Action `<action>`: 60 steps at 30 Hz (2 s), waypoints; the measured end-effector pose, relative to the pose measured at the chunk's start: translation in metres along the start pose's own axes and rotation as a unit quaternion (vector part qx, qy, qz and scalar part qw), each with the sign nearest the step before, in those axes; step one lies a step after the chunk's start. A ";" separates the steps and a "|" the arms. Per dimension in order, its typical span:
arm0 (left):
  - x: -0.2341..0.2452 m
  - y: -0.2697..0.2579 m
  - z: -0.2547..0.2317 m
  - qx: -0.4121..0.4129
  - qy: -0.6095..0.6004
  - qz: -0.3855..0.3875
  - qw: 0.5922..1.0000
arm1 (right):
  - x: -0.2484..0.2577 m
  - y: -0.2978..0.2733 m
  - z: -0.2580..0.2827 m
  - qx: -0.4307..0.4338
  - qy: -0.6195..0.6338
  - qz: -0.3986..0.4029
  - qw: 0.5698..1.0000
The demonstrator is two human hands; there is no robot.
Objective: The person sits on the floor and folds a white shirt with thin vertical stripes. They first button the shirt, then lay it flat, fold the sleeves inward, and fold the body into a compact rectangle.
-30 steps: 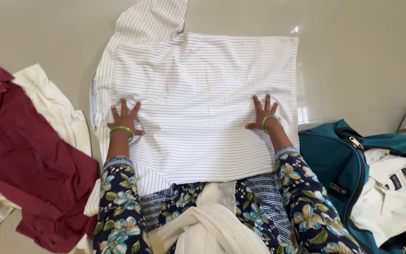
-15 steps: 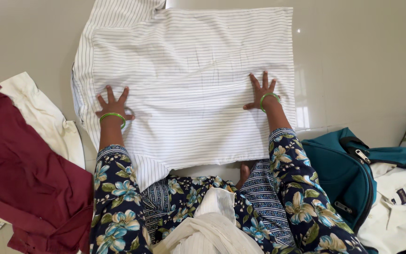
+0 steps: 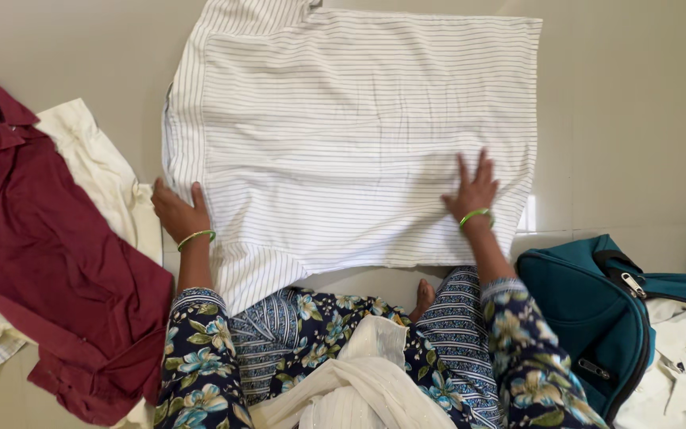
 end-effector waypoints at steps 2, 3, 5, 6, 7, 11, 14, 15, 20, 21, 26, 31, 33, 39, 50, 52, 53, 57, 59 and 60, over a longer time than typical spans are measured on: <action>-0.007 0.005 0.022 0.114 -0.033 0.056 0.991 | -0.020 -0.030 0.040 0.044 0.007 0.058 0.997; -0.011 0.011 0.029 0.148 -0.001 0.088 0.985 | -0.025 -0.049 0.062 0.084 0.002 0.088 0.993; -0.013 0.016 0.039 0.199 -0.004 0.143 0.970 | -0.025 -0.082 0.101 0.130 -0.010 0.155 0.979; -0.012 0.017 0.040 0.216 -0.040 0.164 0.962 | -0.020 -0.096 0.114 0.135 -0.017 0.192 0.972; -0.012 0.016 0.038 0.234 -0.075 0.185 0.951 | -0.014 -0.104 0.122 0.140 -0.024 0.229 0.963; -0.006 0.020 0.017 0.240 -0.324 0.238 0.884 | 0.007 -0.101 0.127 0.105 -0.030 0.268 0.957; -0.005 0.023 0.009 0.244 -0.378 0.277 0.849 | 0.011 -0.100 0.118 0.076 -0.038 0.267 0.960; -0.008 0.024 0.010 0.242 -0.376 0.286 0.847 | 0.009 -0.101 0.116 0.071 -0.034 0.260 0.962; -0.020 0.026 0.025 0.180 -0.438 0.234 0.849 | -0.005 -0.099 0.107 0.062 -0.020 0.262 0.963; -0.019 0.025 0.026 0.162 -0.452 0.215 0.851 | -0.008 -0.099 0.106 0.062 -0.016 0.261 0.963; -0.003 0.004 0.014 0.190 -0.351 0.134 0.907 | -0.014 -0.098 0.103 0.062 -0.010 0.263 0.963; 0.002 -0.019 0.010 0.243 -0.232 0.172 0.926 | -0.015 -0.097 0.102 0.058 -0.010 0.268 0.962; -0.003 -0.020 0.012 0.247 -0.317 0.190 0.896 | -0.016 -0.096 0.102 0.058 -0.009 0.266 0.962; 0.001 -0.006 0.001 0.198 -0.449 0.310 0.814 | -0.019 -0.097 0.101 0.061 -0.010 0.266 0.962; -0.005 0.050 -0.013 0.291 -0.492 0.251 0.782 | -0.015 -0.096 0.103 0.061 -0.013 0.278 0.959; -0.005 0.046 -0.022 0.261 -0.545 0.239 0.760 | -0.014 -0.095 0.103 0.061 -0.011 0.281 0.958; -0.004 0.044 -0.026 0.231 -0.578 0.220 0.751 | -0.013 -0.095 0.103 0.061 -0.010 0.282 0.957; -0.009 0.045 -0.027 0.163 -0.671 0.171 0.703 | -0.013 -0.095 0.104 0.059 -0.011 0.286 0.956; -0.017 0.047 -0.020 0.166 -0.665 0.160 0.711 | -0.013 -0.095 0.105 0.058 -0.013 0.290 0.955; -0.020 0.047 -0.016 0.172 -0.643 0.154 0.730 | -0.013 -0.094 0.105 0.057 -0.013 0.292 0.955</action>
Point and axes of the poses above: each hand's wrist, its own y-axis towards the middle knuckle, its own x-axis out of the back of the hand, z = x × y, the point moved 1 cm from there along y, towards the middle knuckle, and after that the axes turned 7 degrees about x, right-handed, at the moved point
